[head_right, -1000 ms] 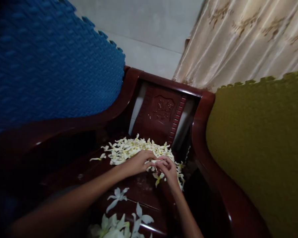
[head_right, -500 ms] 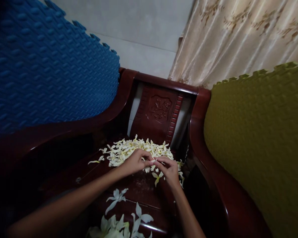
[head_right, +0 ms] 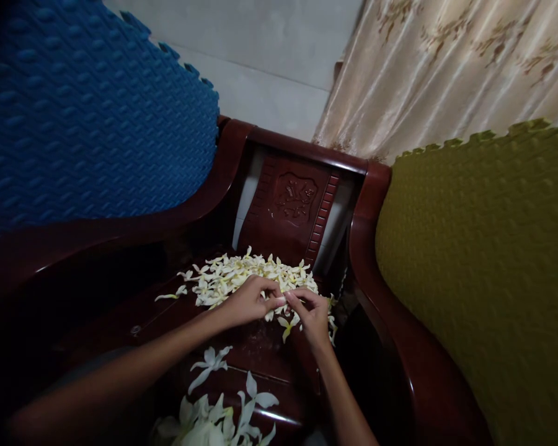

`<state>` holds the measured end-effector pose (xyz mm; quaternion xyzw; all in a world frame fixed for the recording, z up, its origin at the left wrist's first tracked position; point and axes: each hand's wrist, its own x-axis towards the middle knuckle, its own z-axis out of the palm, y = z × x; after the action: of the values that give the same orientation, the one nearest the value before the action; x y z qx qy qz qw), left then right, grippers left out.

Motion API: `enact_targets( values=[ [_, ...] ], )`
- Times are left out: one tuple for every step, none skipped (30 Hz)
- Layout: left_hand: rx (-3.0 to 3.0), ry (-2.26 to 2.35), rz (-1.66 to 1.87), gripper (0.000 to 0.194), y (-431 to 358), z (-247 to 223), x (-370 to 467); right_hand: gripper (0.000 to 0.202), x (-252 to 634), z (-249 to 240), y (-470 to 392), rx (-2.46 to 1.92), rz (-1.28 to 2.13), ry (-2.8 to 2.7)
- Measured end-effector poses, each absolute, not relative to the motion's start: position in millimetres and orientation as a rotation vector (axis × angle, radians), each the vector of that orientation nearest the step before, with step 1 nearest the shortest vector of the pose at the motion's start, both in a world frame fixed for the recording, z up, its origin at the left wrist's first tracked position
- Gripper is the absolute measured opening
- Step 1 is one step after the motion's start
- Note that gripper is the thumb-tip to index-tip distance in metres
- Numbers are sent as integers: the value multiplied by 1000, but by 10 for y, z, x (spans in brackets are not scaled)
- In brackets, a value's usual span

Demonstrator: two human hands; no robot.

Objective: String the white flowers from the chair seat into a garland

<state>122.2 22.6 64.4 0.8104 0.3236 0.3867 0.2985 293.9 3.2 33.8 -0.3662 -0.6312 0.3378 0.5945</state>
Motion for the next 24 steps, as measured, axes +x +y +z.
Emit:
enact_targets(
  values=[
    [2137,847,1031,18,220,645,1227,12,2937,344,29,-840,804,-1449],
    [2108,834,1039,18,216,647,1234,12,2934,349,25,-824,834,-1418],
    [2065,815,1050,19,213,649,1242,11,2927,355,21,-806,869,-1381],
    [2012,784,1054,19,213,653,1249,12,2918,361,17,-788,905,-1342],
    [1951,739,1046,20,215,659,1255,13,2906,368,12,-773,936,-1307],
    [1887,684,1020,22,221,665,1258,14,2893,377,6,-762,959,-1280],
    [1822,625,982,24,229,671,1258,15,2879,386,-1,-758,973,-1264],
    [1759,573,941,26,238,676,1256,16,2866,395,-8,-756,981,-1258],
    [1700,537,906,27,248,680,1252,17,2856,404,-15,-754,989,-1254],
    [1646,520,879,26,257,680,1249,18,2848,412,-21,-752,997,-1253],
    [1597,520,864,25,265,679,1246,19,2845,417,-26,-750,1002,-1253],
    [1556,531,858,23,270,678,1244,19,2846,420,-28,-747,1008,-1257],
    [1523,548,855,20,272,677,1243,19,2850,419,-27,-745,1013,-1263],
    [1503,565,854,19,272,679,1241,19,2857,416,-25,-744,1018,-1269],
    [1499,582,849,18,271,685,1236,19,2866,411,-21,-745,1024,-1276],
    [1508,598,842,17,269,695,1227,19,2875,403,-17,-748,1030,-1284],
    [1530,604,823,18,268,710,1212,18,2883,396,-13,-751,1036,-1290],
    [1562,600,788,18,269,728,1191,18,2889,388,-10,-754,1044,-1296],
    [1595,586,740,19,272,747,1163,18,2893,381,-9,-758,1053,-1305],
    [1622,571,687,19,278,764,1130,19,2895,375,-10,-762,1066,-1320],
    [1640,561,634,18,285,778,1096,19,2894,371,-13,-765,1081,-1340],
    [1649,557,585,18,294,786,1061,20,2892,369,-17,-766,1097,-1362],
    [1643,560,537,18,302,788,1030,20,2889,369,-23,-764,1113,-1383],
    [1621,566,497,19,308,785,1004,21,2886,371,-29,-758,1129,-1400]
  ],
)
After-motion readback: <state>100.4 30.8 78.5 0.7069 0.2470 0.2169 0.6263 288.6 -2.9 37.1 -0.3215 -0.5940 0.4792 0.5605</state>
